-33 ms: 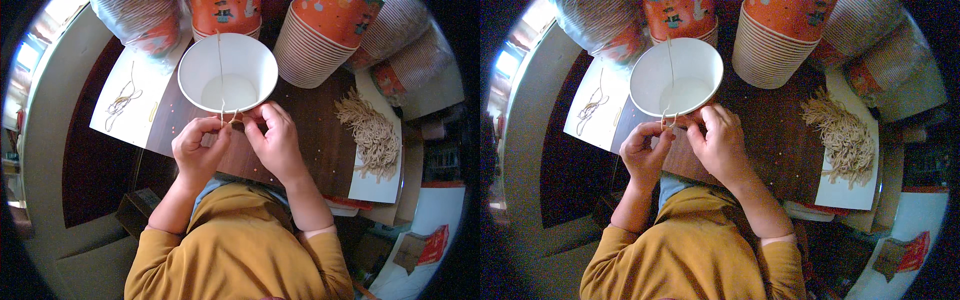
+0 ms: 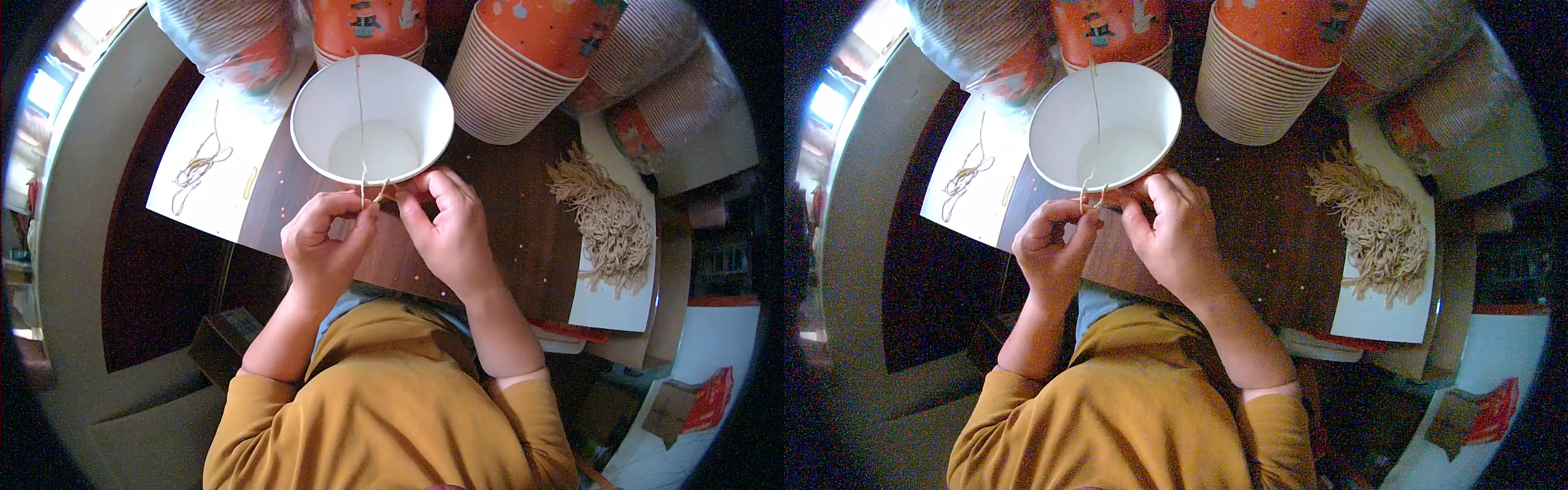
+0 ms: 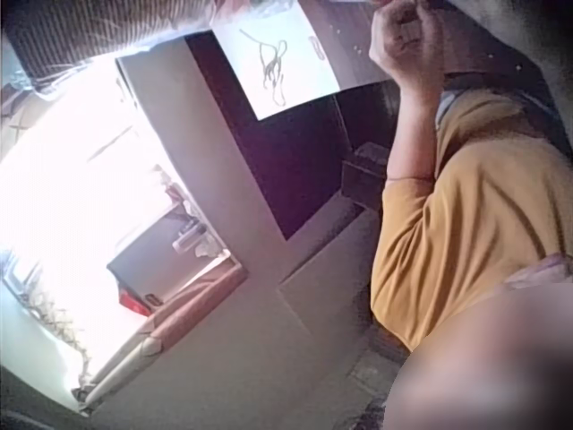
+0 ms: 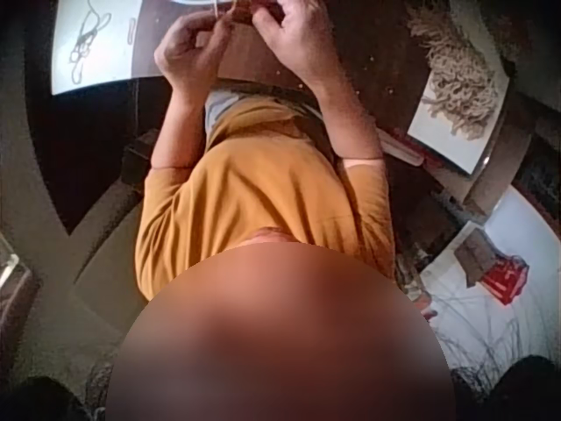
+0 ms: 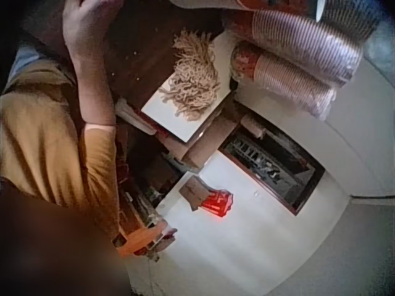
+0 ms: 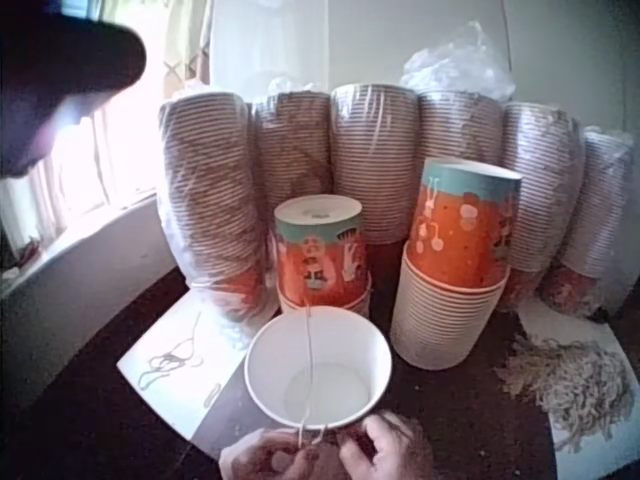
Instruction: The recorder is tying thin strings to small paper cups on a workbench.
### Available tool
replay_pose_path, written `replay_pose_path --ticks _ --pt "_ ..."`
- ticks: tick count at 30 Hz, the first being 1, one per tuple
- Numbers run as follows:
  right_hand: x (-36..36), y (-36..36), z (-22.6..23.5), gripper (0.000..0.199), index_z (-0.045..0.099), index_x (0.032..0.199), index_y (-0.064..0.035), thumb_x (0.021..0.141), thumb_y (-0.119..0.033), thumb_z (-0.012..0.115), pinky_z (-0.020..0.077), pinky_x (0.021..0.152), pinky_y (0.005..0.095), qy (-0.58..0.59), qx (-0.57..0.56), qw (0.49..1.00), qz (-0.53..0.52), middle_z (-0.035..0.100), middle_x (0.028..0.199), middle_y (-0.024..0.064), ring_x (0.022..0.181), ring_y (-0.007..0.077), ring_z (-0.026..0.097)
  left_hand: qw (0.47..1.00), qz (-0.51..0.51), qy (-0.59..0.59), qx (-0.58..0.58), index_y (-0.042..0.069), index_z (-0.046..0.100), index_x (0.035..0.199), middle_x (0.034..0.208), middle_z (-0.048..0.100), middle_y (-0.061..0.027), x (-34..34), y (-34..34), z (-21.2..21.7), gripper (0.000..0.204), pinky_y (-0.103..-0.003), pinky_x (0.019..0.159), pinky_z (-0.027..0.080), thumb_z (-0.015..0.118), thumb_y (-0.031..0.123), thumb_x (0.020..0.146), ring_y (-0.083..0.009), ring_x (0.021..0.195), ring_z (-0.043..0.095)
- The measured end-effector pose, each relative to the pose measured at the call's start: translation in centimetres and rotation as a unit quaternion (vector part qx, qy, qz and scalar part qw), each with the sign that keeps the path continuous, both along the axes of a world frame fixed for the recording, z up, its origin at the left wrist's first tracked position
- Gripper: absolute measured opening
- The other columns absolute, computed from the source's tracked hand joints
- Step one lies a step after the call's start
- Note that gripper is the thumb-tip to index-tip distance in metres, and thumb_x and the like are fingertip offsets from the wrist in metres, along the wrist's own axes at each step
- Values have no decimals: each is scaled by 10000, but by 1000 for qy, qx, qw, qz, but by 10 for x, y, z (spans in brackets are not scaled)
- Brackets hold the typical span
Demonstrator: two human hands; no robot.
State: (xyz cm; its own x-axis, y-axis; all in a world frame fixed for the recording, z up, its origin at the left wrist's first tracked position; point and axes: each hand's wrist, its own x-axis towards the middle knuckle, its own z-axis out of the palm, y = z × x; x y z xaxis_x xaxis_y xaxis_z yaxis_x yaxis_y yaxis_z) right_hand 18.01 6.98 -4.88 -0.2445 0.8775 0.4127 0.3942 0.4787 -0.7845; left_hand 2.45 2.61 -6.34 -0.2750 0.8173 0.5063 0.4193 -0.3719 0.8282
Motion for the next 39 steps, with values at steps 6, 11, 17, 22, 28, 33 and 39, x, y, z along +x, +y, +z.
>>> replay_pose_path --ticks 6,11,17,22,28,33,39 --pt "2 -10 2 200 586 921 -80 746 -76 683 437 743 396 5 120 992 -35 583 891 78 803 267 569 987 -56 -121 -91 -33 652 882 815 681 -61 0 -2 4 85 -222 676 515 697 -3 817 -87 733 634" --pt "-4 -3 -1 229 598 929 -125 734 -127 718 397 713 392 -104 250 962 -28 541 888 42 800 238 544 965 -121 -215 -88 -73 637 911 839 675 -68 2 -1 9 77 -206 683 522 652 -9 870 -92 750 639" --pt "-2 -2 -6 139 604 875 -112 754 -133 667 384 700 386 -135 266 954 -22 527 863 29 773 229 509 966 -126 -197 -109 -76 638 929 838 676 -69 -5 -2 10 98 -211 680 525 649 8 879 -96 749 641" --pt "0 1 -4 96 605 859 -104 771 -143 612 381 700 380 -189 307 932 -39 523 860 23 770 219 495 959 -149 -211 -113 -62 641 932 822 668 -51 -5 -2 11 111 -218 679 520 627 44 906 -91 728 626" --pt "4 4 -3 106 608 864 -109 765 -145 617 379 705 381 -187 314 930 -38 530 879 20 775 214 493 939 -174 -271 -120 -59 647 955 816 664 -55 -5 1 7 132 -231 678 514 617 64 917 -94 710 613" --pt "6 1 -2 191 614 942 -119 765 -151 677 381 738 382 -140 301 943 -9 556 966 25 820 210 523 935 -171 -283 -128 -45 640 962 840 656 -78 -10 -6 12 167 -254 676 488 610 114 921 -130 725 598" --pt "1 3 9 351 632 1045 -159 709 -136 732 366 723 352 -137 344 928 28 568 1065 25 714 173 477 973 -132 -163 -94 -21 656 867 760 574 0 -7 -11 28 127 -210 604 391 618 93 906 -81 671 515"
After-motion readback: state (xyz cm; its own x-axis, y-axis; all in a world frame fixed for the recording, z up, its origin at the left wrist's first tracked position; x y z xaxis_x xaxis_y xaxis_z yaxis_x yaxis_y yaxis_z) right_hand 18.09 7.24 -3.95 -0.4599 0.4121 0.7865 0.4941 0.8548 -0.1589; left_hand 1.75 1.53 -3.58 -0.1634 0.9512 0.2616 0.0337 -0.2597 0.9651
